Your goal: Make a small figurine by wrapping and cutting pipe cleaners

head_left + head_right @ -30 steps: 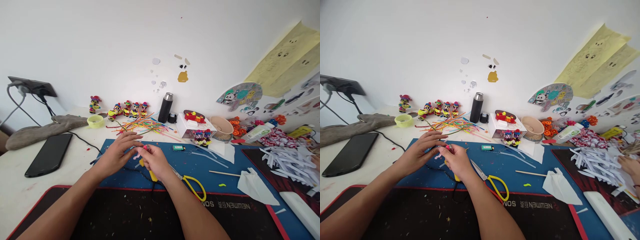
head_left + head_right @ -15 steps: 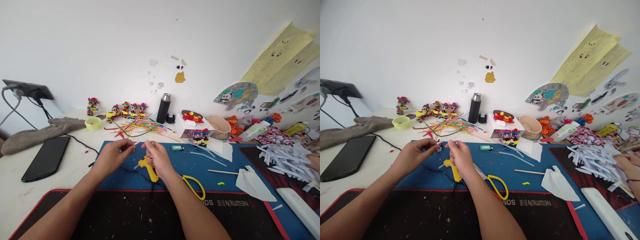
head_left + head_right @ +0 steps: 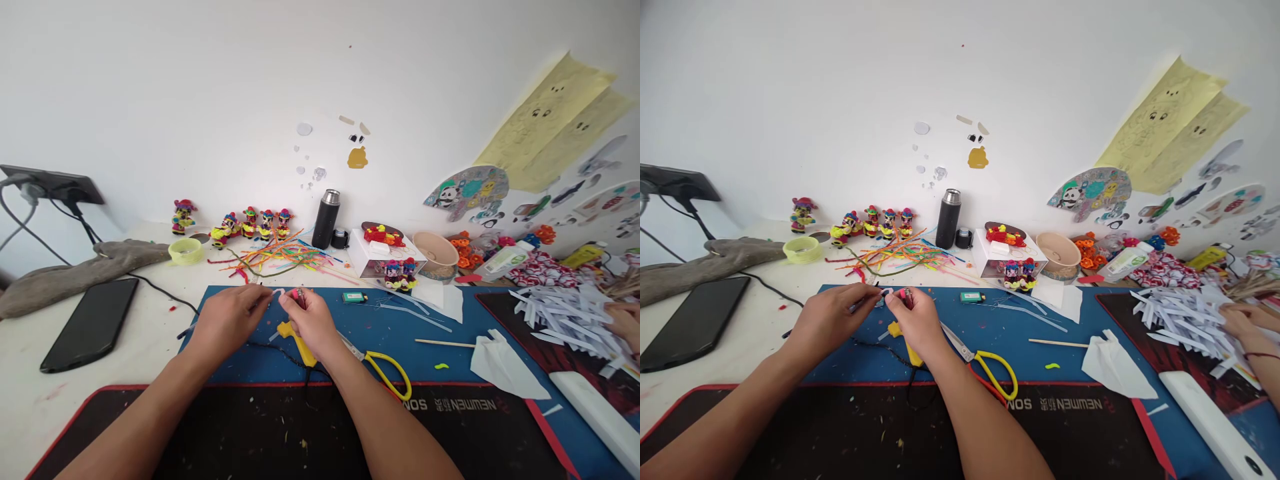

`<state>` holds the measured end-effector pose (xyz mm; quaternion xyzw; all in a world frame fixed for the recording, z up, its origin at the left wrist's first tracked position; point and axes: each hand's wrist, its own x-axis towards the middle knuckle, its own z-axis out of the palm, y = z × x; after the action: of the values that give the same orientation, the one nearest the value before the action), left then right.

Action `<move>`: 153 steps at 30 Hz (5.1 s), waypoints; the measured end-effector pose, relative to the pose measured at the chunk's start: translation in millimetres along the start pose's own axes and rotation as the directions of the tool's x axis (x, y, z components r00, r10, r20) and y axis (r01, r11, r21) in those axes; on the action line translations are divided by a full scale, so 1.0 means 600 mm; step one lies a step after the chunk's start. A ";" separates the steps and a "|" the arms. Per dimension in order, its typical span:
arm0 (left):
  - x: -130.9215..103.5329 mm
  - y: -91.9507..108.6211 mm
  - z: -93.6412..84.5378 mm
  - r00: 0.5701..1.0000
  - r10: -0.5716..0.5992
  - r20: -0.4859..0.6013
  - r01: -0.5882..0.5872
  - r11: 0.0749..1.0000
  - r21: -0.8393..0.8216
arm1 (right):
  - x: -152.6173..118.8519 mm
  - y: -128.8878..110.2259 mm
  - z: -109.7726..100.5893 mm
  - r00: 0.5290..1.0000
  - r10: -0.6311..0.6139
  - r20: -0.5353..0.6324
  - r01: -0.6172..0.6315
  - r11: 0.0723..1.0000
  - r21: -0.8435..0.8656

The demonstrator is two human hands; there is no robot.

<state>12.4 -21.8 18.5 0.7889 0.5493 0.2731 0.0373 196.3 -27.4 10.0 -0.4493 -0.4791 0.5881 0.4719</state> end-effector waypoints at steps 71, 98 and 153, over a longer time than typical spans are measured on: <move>0.015 0.010 -0.016 0.928 -0.165 0.335 0.354 0.675 -0.647 | 0.001 -0.001 -0.014 0.982 -0.183 -0.042 0.168 0.958 -0.233; 0.016 0.011 -0.020 0.894 -0.165 0.418 0.422 0.626 -0.656 | -0.004 -0.007 -0.009 0.949 -0.310 0.058 0.312 0.891 -0.330; 0.012 0.012 -0.017 0.864 -0.132 0.486 0.494 0.409 -0.767 | 0.003 -0.005 -0.016 0.963 -0.250 -0.096 0.207 0.922 -0.327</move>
<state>15.2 -20.9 32.7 0.5719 0.4553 0.3562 0.5820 205.7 -23.9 11.3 -0.4988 -0.5824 0.4131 0.4913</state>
